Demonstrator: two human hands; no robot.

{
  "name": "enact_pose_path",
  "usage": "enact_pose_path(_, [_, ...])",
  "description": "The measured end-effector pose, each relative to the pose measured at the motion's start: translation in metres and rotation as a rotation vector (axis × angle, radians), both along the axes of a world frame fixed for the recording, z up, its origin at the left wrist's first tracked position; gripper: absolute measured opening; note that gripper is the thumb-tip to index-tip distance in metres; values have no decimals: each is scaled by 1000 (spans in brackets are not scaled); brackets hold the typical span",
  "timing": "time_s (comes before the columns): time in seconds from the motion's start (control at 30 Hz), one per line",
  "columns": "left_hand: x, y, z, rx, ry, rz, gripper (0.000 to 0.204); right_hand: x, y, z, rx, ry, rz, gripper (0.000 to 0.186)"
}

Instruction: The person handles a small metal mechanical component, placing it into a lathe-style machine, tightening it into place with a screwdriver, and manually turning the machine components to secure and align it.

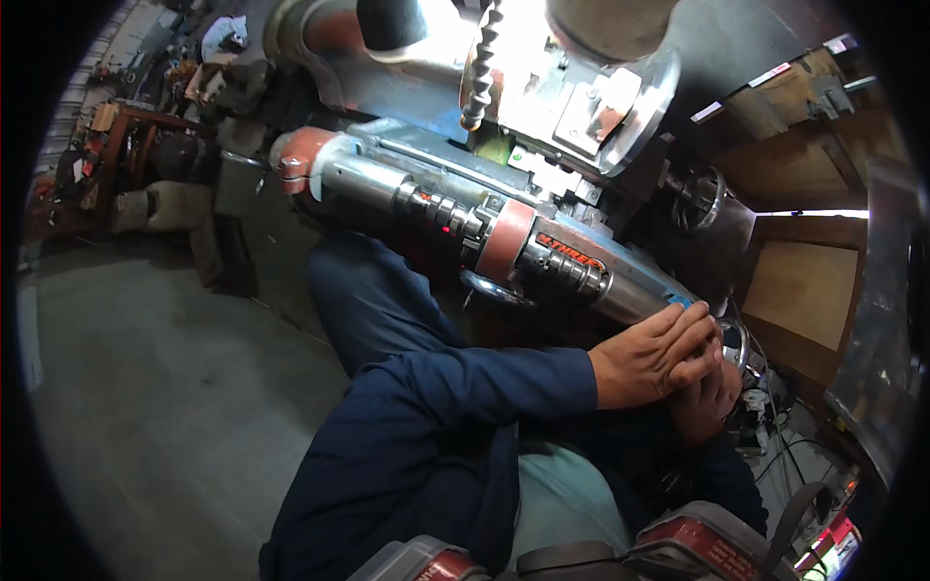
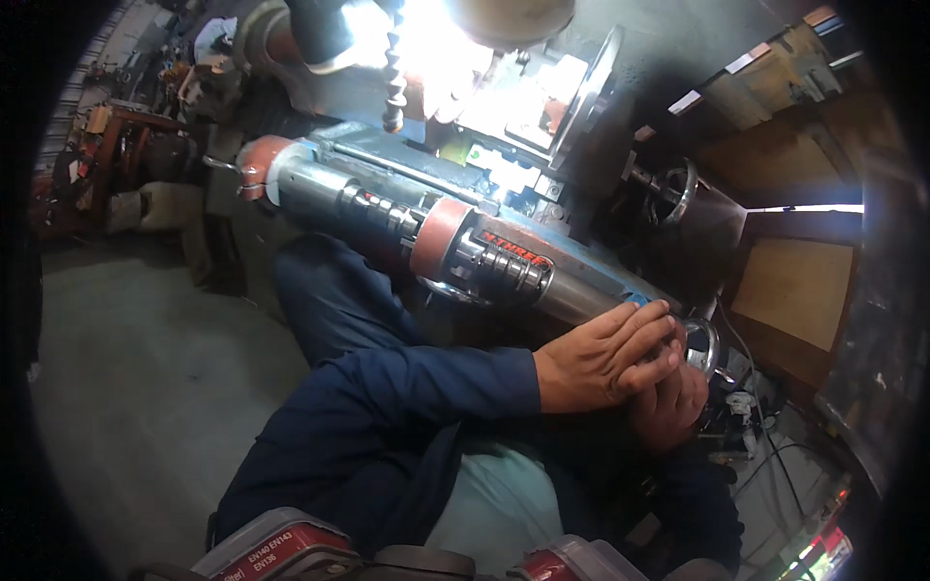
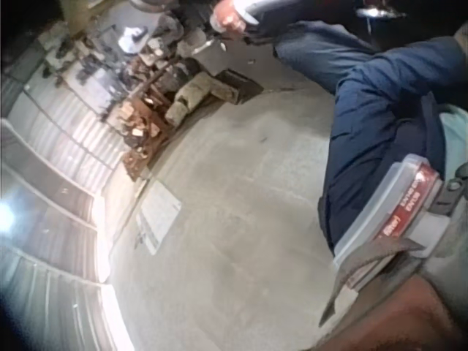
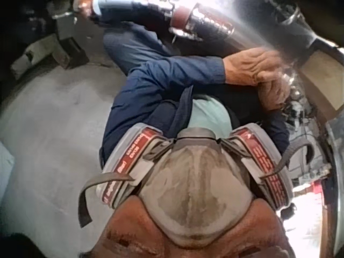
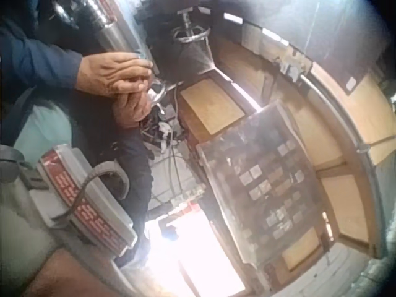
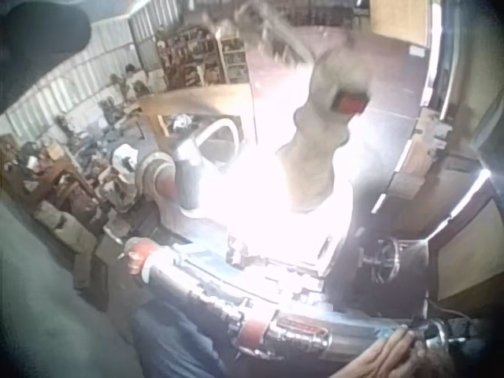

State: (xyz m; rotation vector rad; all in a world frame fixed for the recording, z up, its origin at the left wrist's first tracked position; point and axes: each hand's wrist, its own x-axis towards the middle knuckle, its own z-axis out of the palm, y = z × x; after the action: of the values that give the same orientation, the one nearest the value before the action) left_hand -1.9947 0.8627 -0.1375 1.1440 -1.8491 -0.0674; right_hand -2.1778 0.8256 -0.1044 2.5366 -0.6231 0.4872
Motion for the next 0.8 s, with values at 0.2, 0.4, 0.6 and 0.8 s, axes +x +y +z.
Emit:
enact_pose_path(0.2, [16,10,10,1,63,-105,78,-5,5,-1,202,-3,41,41])
enact_pose_path(0.4, [80,35,58,239,109,93,52,-21,39,-15,345,-375,-48,84])
enact_pose_path(0.6, [284,119,-4,-272,-363,1096,22,-126,73,-19,238,-567,-516,66])
enact_pose_path(0.8, [336,130,-12,47,386,1324,46,-352,138,22,186,-1018,-1429,45])
